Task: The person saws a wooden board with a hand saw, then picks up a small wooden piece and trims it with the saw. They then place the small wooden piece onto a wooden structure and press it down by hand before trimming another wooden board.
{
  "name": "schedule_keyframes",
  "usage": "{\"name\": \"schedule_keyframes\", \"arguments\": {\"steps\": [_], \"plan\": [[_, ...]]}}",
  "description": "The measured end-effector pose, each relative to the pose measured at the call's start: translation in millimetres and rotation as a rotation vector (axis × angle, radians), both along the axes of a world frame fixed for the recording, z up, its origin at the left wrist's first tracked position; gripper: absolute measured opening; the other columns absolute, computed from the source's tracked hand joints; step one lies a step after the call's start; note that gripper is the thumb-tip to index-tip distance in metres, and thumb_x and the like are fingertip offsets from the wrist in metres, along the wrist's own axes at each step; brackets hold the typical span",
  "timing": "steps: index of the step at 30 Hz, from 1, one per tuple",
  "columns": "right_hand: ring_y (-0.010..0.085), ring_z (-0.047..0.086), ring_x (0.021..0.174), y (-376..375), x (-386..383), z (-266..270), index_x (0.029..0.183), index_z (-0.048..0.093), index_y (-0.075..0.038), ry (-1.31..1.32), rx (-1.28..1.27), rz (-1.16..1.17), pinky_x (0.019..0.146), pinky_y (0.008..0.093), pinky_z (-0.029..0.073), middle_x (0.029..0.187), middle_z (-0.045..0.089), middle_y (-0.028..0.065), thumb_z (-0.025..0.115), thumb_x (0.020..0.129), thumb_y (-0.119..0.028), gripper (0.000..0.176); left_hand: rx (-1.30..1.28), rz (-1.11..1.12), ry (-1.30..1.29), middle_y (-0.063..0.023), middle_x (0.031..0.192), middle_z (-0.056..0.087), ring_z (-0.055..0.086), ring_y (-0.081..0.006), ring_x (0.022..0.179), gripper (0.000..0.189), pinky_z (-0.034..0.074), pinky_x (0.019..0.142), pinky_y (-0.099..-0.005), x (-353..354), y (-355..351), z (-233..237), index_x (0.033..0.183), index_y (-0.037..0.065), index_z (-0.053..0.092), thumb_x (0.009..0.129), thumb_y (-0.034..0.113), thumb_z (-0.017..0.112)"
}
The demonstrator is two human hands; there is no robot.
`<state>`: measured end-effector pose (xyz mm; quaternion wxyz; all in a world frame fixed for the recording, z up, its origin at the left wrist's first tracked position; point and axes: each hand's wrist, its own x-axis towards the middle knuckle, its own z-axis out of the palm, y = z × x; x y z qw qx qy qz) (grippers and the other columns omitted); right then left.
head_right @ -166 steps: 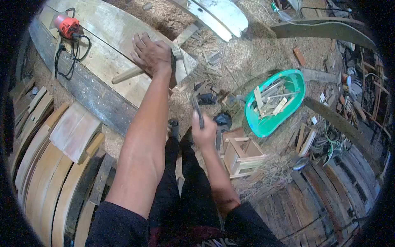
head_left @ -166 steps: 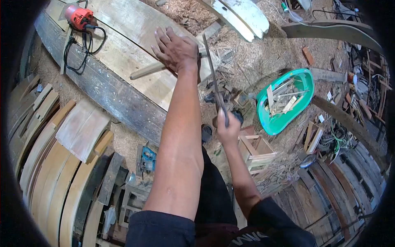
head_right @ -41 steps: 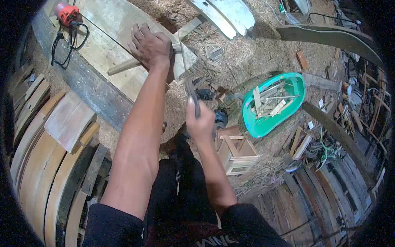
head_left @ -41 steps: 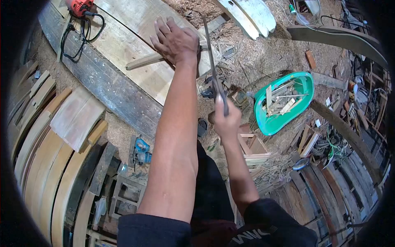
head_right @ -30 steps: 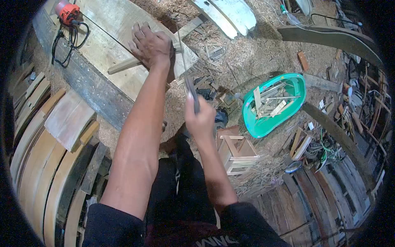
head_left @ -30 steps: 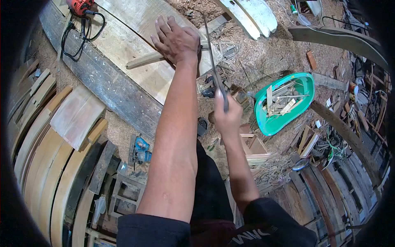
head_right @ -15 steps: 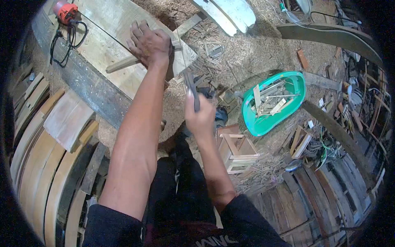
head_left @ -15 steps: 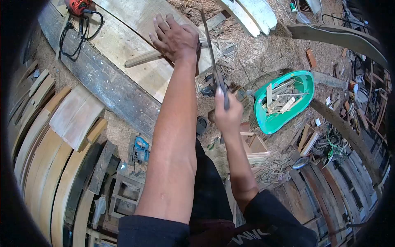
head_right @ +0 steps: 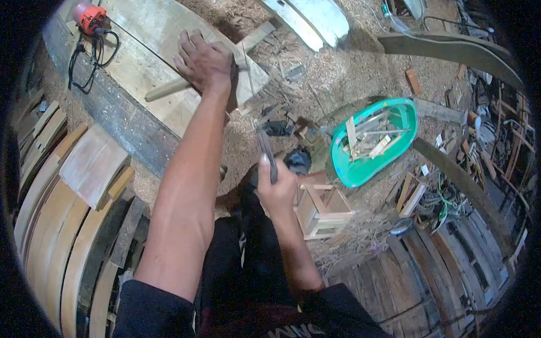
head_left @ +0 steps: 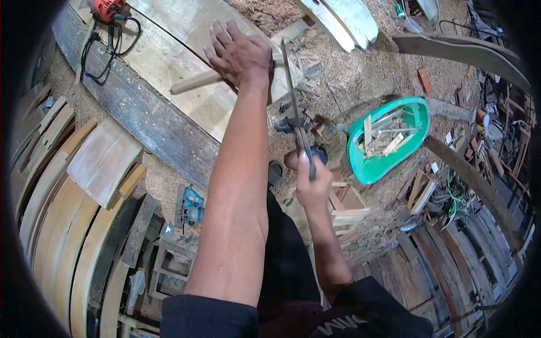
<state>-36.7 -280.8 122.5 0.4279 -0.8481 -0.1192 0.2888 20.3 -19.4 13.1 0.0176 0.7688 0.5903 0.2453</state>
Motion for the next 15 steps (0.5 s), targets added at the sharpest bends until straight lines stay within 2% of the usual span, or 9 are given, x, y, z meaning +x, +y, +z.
{"name": "schedule_keyframes", "arguments": {"steps": [3, 4, 7, 8, 11, 12, 15], "plan": [[0.0145, 0.047, 0.050, 24, 20, -11, 0.075, 0.060, 0.000, 0.025, -0.022, 0.044, 0.050, 0.0357, 0.040, 0.053, 0.048, 0.0098, 0.062, 0.097, -0.029, 0.036, -0.080, -0.012, -0.053, -0.0168, 0.146, 0.044, 0.036, -0.0308, 0.142, 0.054, 0.019, 0.115, -0.0575, 0, 0, 2, 0.132, 0.007, 0.051, 0.080, 0.022, 0.054], [0.0151, 0.045, 0.050, 37, 29, -12, 0.074, 0.059, 0.000, -0.010, 0.033, 0.050, 0.050, 0.0356, 0.039, 0.054, 0.049, 0.0097, 0.063, 0.096, -0.031, 0.038, -0.091, -0.012, -0.064, -0.0164, 0.146, 0.044, 0.036, -0.0305, 0.142, 0.055, 0.018, 0.115, -0.0574, 0, 2, 2, 0.133, 0.006, 0.049, 0.081, 0.022, 0.053], [0.0154, 0.044, 0.050, 51, 53, -11, 0.073, 0.059, 0.001, 0.038, -0.006, 0.099, 0.050, 0.0353, 0.039, 0.053, 0.049, 0.0098, 0.065, 0.095, -0.031, 0.039, -0.080, -0.008, -0.145, -0.0168, 0.148, 0.042, 0.033, -0.0304, 0.144, 0.054, 0.017, 0.116, -0.0560, 0, 3, 3, 0.135, 0.005, 0.048, 0.084, 0.023, 0.052], [0.0145, 0.047, 0.052, 50, 57, -5, 0.078, 0.060, 0.000, 0.057, -0.032, 0.160, 0.051, 0.0342, 0.040, 0.057, 0.052, 0.0086, 0.066, 0.094, -0.031, 0.035, -0.100, 0.006, -0.159, -0.0173, 0.153, 0.038, 0.030, -0.0299, 0.146, 0.055, 0.014, 0.118, -0.0547, 0, 2, 3, 0.138, 0.003, 0.045, 0.088, 0.025, 0.050], [0.0134, 0.049, 0.056, 37, 59, -11, 0.084, 0.060, -0.001, 0.031, 0.106, 0.267, 0.053, 0.0324, 0.041, 0.062, 0.055, 0.0059, 0.067, 0.093, -0.029, 0.030, -0.107, 0.025, -0.161, -0.0174, 0.156, 0.034, 0.026, -0.0294, 0.148, 0.056, 0.012, 0.119, -0.0545, 0, 5, -3, 0.141, 0.003, 0.043, 0.090, 0.027, 0.049], [0.0105, 0.049, 0.058, 33, 57, -13, 0.089, 0.059, -0.002, 0.124, 0.176, 0.254, 0.054, 0.0288, 0.040, 0.066, 0.055, 0.0023, 0.068, 0.093, -0.030, 0.029, -0.103, 0.041, -0.174, -0.0171, 0.155, 0.036, 0.028, -0.0300, 0.147, 0.055, 0.013, 0.118, -0.0556, 1, 6, -2, 0.140, 0.004, 0.044, 0.091, 0.028, 0.048], [0.0067, 0.046, 0.058, 21, 53, -10, 0.087, 0.058, -0.003, 0.130, 0.288, 0.108, 0.053, 0.0253, 0.037, 0.065, 0.053, -0.0012, 0.069, 0.093, -0.029, 0.029, -0.069, 0.090, -0.191, -0.0175, 0.154, 0.038, 0.031, -0.0319, 0.145, 0.052, 0.015, 0.116, -0.0581, 11, 19, -1, 0.138, 0.004, 0.047, 0.093, 0.030, 0.047]]}}
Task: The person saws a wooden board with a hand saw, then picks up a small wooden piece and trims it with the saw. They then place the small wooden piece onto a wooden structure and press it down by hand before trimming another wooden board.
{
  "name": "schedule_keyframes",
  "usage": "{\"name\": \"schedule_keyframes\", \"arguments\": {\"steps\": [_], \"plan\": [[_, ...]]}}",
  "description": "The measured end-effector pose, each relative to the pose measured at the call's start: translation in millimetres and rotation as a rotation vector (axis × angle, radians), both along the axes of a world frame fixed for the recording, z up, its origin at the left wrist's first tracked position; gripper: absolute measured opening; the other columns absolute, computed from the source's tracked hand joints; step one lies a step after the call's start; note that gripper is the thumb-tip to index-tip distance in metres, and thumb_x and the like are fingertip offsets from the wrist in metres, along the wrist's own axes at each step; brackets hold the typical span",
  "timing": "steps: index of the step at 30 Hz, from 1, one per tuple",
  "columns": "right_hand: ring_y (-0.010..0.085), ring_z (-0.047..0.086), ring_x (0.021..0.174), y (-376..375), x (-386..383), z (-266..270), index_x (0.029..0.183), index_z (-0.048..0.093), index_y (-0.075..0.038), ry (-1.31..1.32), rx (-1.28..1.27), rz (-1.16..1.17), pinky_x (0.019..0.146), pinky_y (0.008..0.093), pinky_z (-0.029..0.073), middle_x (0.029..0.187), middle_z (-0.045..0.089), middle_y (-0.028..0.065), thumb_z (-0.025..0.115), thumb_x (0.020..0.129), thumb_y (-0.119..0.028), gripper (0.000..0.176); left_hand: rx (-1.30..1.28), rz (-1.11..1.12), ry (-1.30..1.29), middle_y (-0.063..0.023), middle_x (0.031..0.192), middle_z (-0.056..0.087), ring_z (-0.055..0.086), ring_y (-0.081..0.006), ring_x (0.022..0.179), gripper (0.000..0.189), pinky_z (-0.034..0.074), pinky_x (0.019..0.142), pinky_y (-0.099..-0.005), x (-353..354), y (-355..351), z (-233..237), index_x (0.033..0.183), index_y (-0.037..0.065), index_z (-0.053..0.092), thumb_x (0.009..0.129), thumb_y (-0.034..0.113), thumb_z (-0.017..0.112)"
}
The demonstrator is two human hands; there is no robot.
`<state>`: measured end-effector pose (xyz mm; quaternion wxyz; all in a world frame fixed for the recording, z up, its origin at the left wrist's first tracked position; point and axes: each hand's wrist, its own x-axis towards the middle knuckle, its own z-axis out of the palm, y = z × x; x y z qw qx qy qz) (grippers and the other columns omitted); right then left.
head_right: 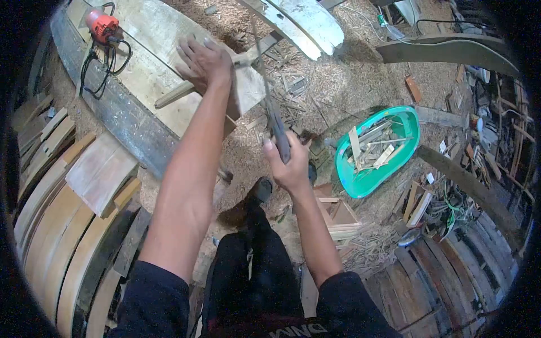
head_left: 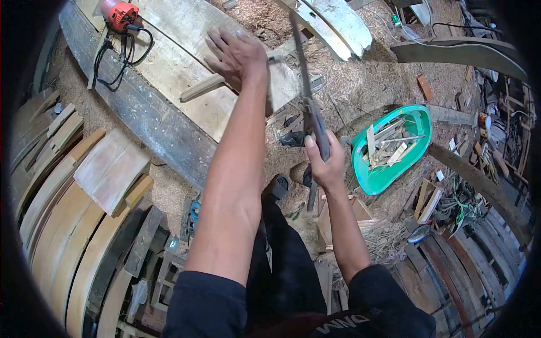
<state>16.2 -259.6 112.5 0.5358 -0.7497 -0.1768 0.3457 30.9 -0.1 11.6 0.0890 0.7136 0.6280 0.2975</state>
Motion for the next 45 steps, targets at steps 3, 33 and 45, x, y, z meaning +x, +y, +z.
{"name": "schedule_keyframes", "arguments": {"steps": [3, 33, 45], "plan": [[0.0043, 0.041, 0.057, -3, 8, -5, 0.080, 0.056, -0.003, -0.079, -0.014, -0.014, 0.051, 0.0248, 0.034, 0.062, 0.048, -0.0039, 0.067, 0.094, -0.026, 0.029, 0.028, 0.017, 0.040, -0.0217, 0.153, 0.037, 0.030, -0.0341, 0.145, 0.052, 0.014, 0.116, -0.0587, 6, 7, 0, 0.137, 0.003, 0.047, 0.091, 0.026, 0.045], [0.0081, 0.049, 0.047, 61, 31, 24, 0.071, 0.056, -0.002, -0.194, -0.212, 0.050, 0.046, 0.0294, 0.039, 0.053, 0.050, 0.0033, 0.068, 0.092, -0.018, 0.029, -0.129, 0.044, 0.150, -0.0180, 0.159, 0.030, 0.022, -0.0309, 0.150, 0.057, 0.006, 0.117, -0.0602, 10, 8, 10, 0.141, 0.008, 0.047, 0.087, 0.027, 0.047], [0.0086, 0.050, 0.049, 71, 22, 39, 0.074, 0.060, 0.000, -0.158, -0.242, 0.027, 0.048, 0.0302, 0.041, 0.054, 0.052, 0.0056, 0.067, 0.093, -0.017, 0.026, -0.164, 0.040, 0.202, -0.0162, 0.160, 0.027, 0.020, -0.0295, 0.151, 0.058, 0.006, 0.117, -0.0595, 10, 9, 15, 0.142, 0.009, 0.046, 0.087, 0.028, 0.049]]}}
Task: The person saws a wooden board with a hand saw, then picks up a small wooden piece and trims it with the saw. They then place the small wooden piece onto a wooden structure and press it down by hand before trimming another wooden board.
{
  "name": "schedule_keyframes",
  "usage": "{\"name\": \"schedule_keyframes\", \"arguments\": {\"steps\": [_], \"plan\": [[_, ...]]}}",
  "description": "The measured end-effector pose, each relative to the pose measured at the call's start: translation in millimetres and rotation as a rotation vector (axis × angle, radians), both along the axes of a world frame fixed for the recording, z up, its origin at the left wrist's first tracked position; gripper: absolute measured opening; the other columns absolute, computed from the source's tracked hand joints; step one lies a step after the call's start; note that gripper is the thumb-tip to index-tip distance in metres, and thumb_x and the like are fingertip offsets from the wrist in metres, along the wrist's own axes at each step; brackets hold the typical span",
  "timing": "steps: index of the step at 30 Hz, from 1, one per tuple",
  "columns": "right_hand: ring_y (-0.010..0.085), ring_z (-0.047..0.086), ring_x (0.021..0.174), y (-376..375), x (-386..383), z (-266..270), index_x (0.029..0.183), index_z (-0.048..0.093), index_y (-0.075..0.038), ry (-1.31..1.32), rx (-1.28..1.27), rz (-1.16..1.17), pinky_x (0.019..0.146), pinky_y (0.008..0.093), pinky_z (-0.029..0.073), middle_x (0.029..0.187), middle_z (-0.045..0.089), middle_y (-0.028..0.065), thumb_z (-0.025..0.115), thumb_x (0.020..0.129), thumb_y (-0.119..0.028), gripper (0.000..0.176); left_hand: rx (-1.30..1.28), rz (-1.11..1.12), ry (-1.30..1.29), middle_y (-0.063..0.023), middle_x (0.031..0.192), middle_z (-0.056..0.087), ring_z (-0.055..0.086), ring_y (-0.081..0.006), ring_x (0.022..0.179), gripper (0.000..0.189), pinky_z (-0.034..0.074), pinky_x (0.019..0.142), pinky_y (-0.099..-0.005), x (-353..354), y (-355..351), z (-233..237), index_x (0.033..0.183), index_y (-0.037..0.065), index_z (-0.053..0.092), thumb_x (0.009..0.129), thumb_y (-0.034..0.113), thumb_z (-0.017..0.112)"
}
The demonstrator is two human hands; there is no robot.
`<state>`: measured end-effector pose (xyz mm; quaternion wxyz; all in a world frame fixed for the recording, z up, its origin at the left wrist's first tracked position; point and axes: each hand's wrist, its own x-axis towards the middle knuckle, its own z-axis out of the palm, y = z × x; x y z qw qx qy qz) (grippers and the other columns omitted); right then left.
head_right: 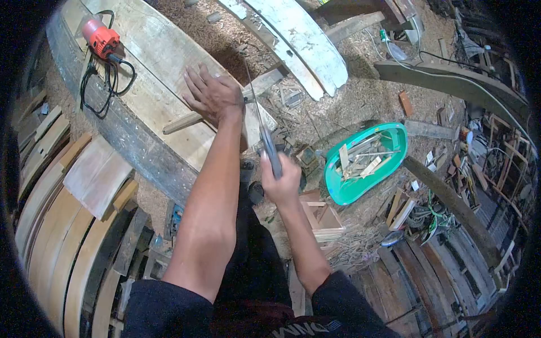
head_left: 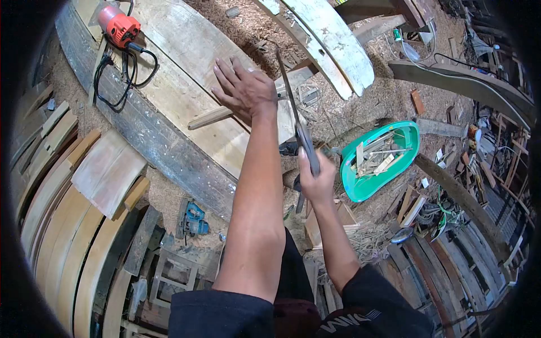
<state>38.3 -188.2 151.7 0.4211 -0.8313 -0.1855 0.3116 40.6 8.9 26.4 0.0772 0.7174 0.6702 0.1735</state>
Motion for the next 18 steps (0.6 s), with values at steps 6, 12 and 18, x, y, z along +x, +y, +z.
{"name": "schedule_keyframes", "arguments": {"steps": [6, 12, 18], "plan": [[0.0091, 0.048, 0.047, -35, -22, 22, 0.070, 0.057, -0.001, -0.018, -0.065, 0.010, 0.045, 0.0306, 0.039, 0.052, 0.049, 0.0048, 0.068, 0.093, -0.018, 0.031, 0.011, 0.010, 0.057, -0.0146, 0.159, 0.031, 0.024, -0.0273, 0.150, 0.057, 0.010, 0.118, -0.0577, 2, -1, 7, 0.143, 0.010, 0.046, 0.089, 0.027, 0.046], [0.0086, 0.048, 0.047, -14, -13, 14, 0.071, 0.056, -0.001, 0.002, -0.034, -0.038, 0.045, 0.0305, 0.039, 0.052, 0.050, 0.0059, 0.068, 0.093, -0.018, 0.031, 0.020, 0.010, 0.037, -0.0153, 0.158, 0.033, 0.025, -0.0284, 0.149, 0.055, 0.011, 0.117, -0.0585, 3, 0, 6, 0.141, 0.009, 0.047, 0.089, 0.027, 0.045], [0.0093, 0.047, 0.047, -11, -18, 0, 0.072, 0.058, -0.001, -0.053, -0.034, -0.011, 0.046, 0.0313, 0.040, 0.052, 0.050, 0.0067, 0.068, 0.092, -0.017, 0.027, 0.025, -0.006, -0.007, -0.0165, 0.158, 0.031, 0.022, -0.0299, 0.150, 0.056, 0.009, 0.117, -0.0598, 3, 1, 3, 0.140, 0.007, 0.047, 0.088, 0.026, 0.045]]}}
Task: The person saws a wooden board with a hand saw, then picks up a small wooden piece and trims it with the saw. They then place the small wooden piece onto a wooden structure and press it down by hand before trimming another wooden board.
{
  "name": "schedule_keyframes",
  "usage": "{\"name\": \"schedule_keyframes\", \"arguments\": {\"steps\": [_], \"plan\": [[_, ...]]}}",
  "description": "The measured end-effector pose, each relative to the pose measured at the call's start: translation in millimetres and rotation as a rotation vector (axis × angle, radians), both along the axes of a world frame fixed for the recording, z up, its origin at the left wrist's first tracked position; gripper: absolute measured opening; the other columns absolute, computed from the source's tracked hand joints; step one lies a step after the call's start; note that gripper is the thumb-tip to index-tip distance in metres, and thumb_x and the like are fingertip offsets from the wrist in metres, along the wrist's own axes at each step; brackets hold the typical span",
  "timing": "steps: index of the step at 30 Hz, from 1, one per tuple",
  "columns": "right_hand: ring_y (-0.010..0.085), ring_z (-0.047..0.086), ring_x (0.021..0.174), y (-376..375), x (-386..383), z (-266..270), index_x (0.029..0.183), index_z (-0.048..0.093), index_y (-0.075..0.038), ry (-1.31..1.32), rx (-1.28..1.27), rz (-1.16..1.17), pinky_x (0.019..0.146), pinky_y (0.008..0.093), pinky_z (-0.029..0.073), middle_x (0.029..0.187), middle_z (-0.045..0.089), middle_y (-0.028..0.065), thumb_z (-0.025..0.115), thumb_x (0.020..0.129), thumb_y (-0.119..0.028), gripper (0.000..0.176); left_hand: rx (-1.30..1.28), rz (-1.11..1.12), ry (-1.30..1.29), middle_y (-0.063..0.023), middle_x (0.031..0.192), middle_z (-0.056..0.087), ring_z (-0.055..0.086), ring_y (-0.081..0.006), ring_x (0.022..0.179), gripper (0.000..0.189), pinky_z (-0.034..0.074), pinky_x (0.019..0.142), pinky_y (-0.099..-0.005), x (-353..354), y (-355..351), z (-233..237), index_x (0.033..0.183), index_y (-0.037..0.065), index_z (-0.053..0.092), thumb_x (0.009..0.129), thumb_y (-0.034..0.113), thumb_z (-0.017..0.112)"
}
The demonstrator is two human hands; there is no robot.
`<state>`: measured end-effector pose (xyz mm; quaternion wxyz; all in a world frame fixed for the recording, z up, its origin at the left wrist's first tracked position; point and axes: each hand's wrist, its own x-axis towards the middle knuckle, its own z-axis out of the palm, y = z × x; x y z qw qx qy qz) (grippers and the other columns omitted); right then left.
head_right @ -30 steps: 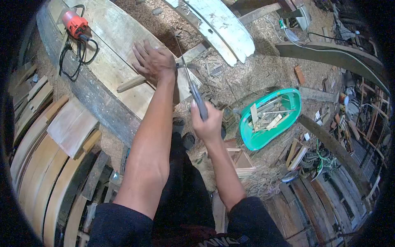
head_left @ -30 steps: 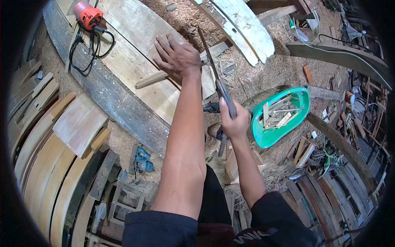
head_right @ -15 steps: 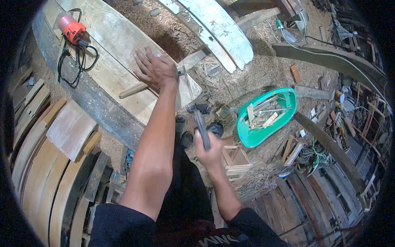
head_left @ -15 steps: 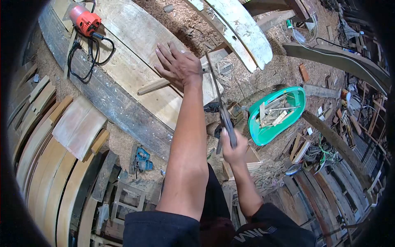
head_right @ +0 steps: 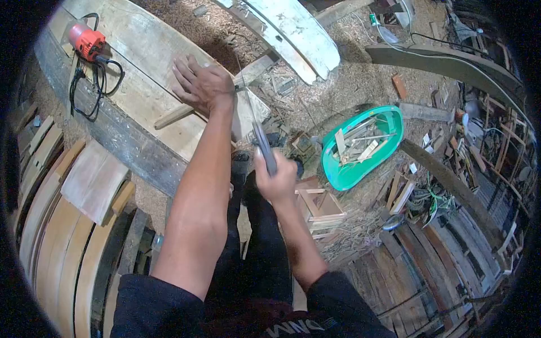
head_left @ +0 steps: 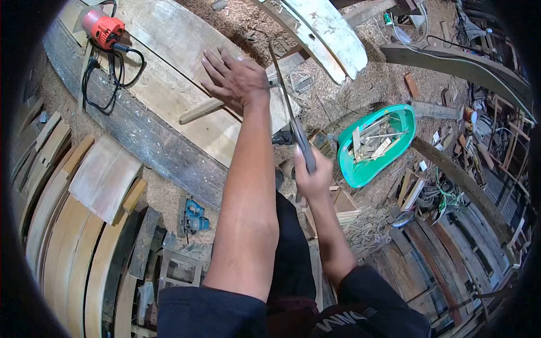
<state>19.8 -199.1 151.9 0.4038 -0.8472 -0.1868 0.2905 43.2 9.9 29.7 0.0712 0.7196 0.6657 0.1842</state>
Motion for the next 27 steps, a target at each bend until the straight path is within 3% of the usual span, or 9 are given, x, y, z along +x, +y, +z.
{"name": "schedule_keyframes", "arguments": {"steps": [7, 11, 16, 19, 23, 24, 27], "plan": [[0.0089, 0.046, 0.049, -32, -17, 21, 0.075, 0.060, 0.000, 0.042, -0.005, -0.033, 0.047, 0.0299, 0.039, 0.054, 0.050, 0.0075, 0.067, 0.092, -0.016, 0.024, -0.033, -0.002, -0.028, -0.0179, 0.160, 0.028, 0.018, -0.0305, 0.151, 0.059, 0.006, 0.117, -0.0605, 0, 2, 0, 0.144, 0.008, 0.044, 0.088, 0.028, 0.046], [0.0073, 0.047, 0.051, 13, 7, -1, 0.075, 0.060, -0.001, -0.016, 0.011, 0.029, 0.048, 0.0290, 0.039, 0.055, 0.052, 0.0061, 0.067, 0.093, -0.015, 0.024, 0.054, 0.015, -0.019, -0.0162, 0.156, 0.036, 0.024, -0.0292, 0.149, 0.053, 0.010, 0.117, -0.0592, -2, -2, -5, 0.138, 0.008, 0.050, 0.088, 0.026, 0.046], [0.0069, 0.046, 0.050, -19, -9, -15, 0.075, 0.060, -0.001, 0.031, 0.070, -0.024, 0.047, 0.0295, 0.039, 0.054, 0.051, 0.0048, 0.066, 0.094, -0.017, 0.025, 0.113, 0.019, -0.061, -0.0189, 0.154, 0.038, 0.028, -0.0311, 0.147, 0.055, 0.010, 0.117, -0.0586, -2, -1, -12, 0.137, 0.007, 0.051, 0.085, 0.026, 0.049], [0.0066, 0.045, 0.050, -36, -18, -16, 0.074, 0.059, -0.001, 0.055, 0.099, -0.042, 0.047, 0.0290, 0.037, 0.054, 0.050, 0.0030, 0.066, 0.094, -0.018, 0.027, 0.062, -0.023, -0.090, -0.0206, 0.156, 0.033, 0.022, -0.0321, 0.149, 0.058, 0.008, 0.117, -0.0601, -5, -3, -10, 0.142, 0.005, 0.047, 0.088, 0.028, 0.048], [0.0057, 0.043, 0.052, -44, -12, -28, 0.071, 0.056, -0.002, 0.070, 0.118, -0.030, 0.047, 0.0276, 0.035, 0.055, 0.047, 0.0005, 0.066, 0.094, -0.020, 0.031, 0.211, -0.074, -0.145, -0.0192, 0.146, 0.046, 0.031, -0.0312, 0.143, 0.050, 0.013, 0.115, -0.0580, -9, -7, -16, 0.133, 0.006, 0.052, 0.090, 0.030, 0.047], [0.0057, 0.042, 0.052, -48, -8, -36, 0.071, 0.056, -0.002, 0.089, 0.131, -0.056, 0.047, 0.0277, 0.035, 0.055, 0.046, 0.0003, 0.066, 0.095, -0.021, 0.031, 0.291, -0.123, -0.113, -0.0179, 0.137, 0.052, 0.044, -0.0311, 0.133, 0.041, 0.025, 0.111, -0.0535, -12, -8, -24, 0.126, 0.008, 0.057, 0.093, 0.031, 0.051], [0.0061, 0.039, 0.054, -58, -6, -47, 0.070, 0.054, -0.003, 0.101, 0.198, -0.073, 0.048, 0.0282, 0.033, 0.056, 0.043, -0.0005, 0.065, 0.095, -0.023, 0.034, 0.182, -0.665, -0.277, -0.0158, 0.122, 0.059, 0.056, -0.0303, 0.116, 0.027, 0.037, 0.102, -0.0472, -53, -24, -17, 0.114, 0.010, 0.064, 0.092, 0.025, 0.061]]}}
